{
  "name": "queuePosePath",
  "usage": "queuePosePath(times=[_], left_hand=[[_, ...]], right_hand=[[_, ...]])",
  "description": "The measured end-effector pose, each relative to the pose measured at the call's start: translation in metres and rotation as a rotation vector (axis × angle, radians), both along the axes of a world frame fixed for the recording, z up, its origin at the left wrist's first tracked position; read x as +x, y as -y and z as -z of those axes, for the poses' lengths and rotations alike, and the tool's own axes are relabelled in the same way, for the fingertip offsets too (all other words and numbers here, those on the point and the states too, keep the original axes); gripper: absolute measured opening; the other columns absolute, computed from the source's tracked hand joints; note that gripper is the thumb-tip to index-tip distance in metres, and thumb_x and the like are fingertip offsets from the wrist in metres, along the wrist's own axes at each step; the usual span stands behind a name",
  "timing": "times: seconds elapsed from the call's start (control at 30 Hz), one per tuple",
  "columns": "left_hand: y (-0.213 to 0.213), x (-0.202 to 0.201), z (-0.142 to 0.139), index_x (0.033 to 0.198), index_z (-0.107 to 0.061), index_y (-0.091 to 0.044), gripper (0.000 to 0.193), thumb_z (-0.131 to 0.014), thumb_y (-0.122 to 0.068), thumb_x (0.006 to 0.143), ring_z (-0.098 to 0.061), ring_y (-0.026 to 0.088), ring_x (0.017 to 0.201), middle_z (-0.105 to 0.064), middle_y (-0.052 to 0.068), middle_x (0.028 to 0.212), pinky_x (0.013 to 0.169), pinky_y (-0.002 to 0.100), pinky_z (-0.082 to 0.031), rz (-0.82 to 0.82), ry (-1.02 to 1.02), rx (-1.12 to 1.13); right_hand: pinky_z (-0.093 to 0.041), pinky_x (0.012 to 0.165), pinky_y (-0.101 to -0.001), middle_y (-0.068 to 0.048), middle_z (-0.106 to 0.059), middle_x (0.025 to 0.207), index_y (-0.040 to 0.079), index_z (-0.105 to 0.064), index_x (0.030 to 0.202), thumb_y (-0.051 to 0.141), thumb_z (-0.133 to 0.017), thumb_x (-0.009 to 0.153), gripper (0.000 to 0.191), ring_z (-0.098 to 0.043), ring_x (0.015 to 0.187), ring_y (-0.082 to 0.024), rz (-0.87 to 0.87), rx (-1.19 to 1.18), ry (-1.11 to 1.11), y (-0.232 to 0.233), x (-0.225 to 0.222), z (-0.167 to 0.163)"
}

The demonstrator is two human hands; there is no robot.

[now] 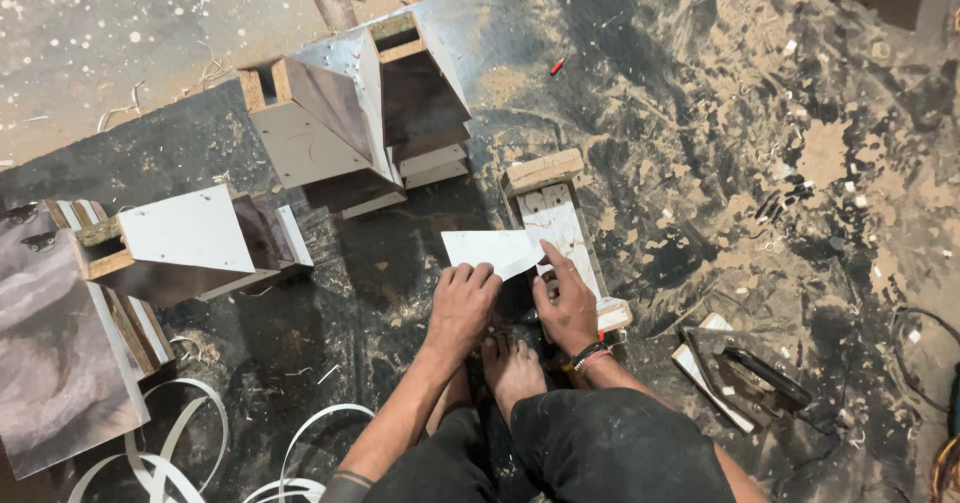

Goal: The person sits on the workshop floor assembling small wooden boxes, pressing white edge banding strips onto the box edges with a hand iron and tapping pieces with a hammer. They handle triangular white panels and boxes one at a time, fitting strips along the edges and setting finished boxes aside.

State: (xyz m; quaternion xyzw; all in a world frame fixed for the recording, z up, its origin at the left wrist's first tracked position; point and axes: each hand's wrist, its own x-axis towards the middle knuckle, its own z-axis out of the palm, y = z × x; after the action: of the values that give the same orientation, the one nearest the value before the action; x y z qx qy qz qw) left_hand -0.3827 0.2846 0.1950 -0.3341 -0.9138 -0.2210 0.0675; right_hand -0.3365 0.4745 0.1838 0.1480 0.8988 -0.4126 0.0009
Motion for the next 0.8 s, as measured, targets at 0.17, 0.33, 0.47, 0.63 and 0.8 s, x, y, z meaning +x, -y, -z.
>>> queuePosePath(times=[0.17,0.33,0.47,0.63,0.8], left_hand=[[-0.001,0.0,0.001,0.099,-0.068,-0.008,0.015,-0.065,-0.011,0.085,-0.06,0.026,0.097,-0.065,0.006,0.107,0.088,0.041,-0.047,0.001,0.014,0.003],[-0.003,-0.003,0.004,0.097,-0.068,-0.008,0.012,-0.065,-0.012,0.086,-0.06,0.026,0.096,-0.065,0.006,0.105,0.088,0.042,-0.047,0.0,0.027,-0.02],[-0.004,-0.003,0.005,0.098,-0.068,-0.008,0.013,-0.065,-0.012,0.086,-0.061,0.026,0.096,-0.065,0.006,0.106,0.088,0.041,-0.047,0.001,0.023,-0.014],[-0.004,-0.003,0.005,0.098,-0.069,-0.008,0.013,-0.065,-0.012,0.086,-0.061,0.026,0.096,-0.066,0.006,0.106,0.088,0.041,-0.046,-0.004,0.031,-0.006],[-0.004,-0.004,0.005,0.098,-0.069,-0.008,0.013,-0.065,-0.012,0.086,-0.061,0.026,0.097,-0.066,0.006,0.107,0.088,0.041,-0.046,-0.007,0.026,-0.022]], right_hand=[[-0.059,0.076,-0.0385,-0.009,-0.067,0.123,0.022,-0.049,0.151,0.015,-0.063,0.094,0.059,-0.072,0.094,-0.024,-0.057,0.045,-0.201,0.001,0.004,-0.001],[-0.058,0.078,-0.0404,-0.011,-0.065,0.13,0.022,-0.049,0.15,0.011,-0.063,0.093,0.059,-0.071,0.097,-0.028,-0.138,0.117,-0.298,0.0,0.002,0.002],[-0.058,0.076,-0.0409,-0.012,-0.064,0.132,0.022,-0.049,0.15,0.01,-0.063,0.091,0.061,-0.071,0.094,-0.029,-0.105,0.121,-0.181,0.001,0.001,0.003],[-0.056,0.08,-0.0431,-0.012,-0.064,0.125,0.019,-0.042,0.155,0.017,-0.062,0.092,0.066,-0.07,0.094,-0.03,-0.033,0.119,-0.031,0.001,-0.006,0.004],[-0.055,0.081,-0.0452,-0.015,-0.063,0.126,0.014,-0.043,0.152,0.02,-0.067,0.089,0.067,-0.068,0.098,-0.034,-0.094,0.213,0.037,-0.001,-0.01,0.006]])
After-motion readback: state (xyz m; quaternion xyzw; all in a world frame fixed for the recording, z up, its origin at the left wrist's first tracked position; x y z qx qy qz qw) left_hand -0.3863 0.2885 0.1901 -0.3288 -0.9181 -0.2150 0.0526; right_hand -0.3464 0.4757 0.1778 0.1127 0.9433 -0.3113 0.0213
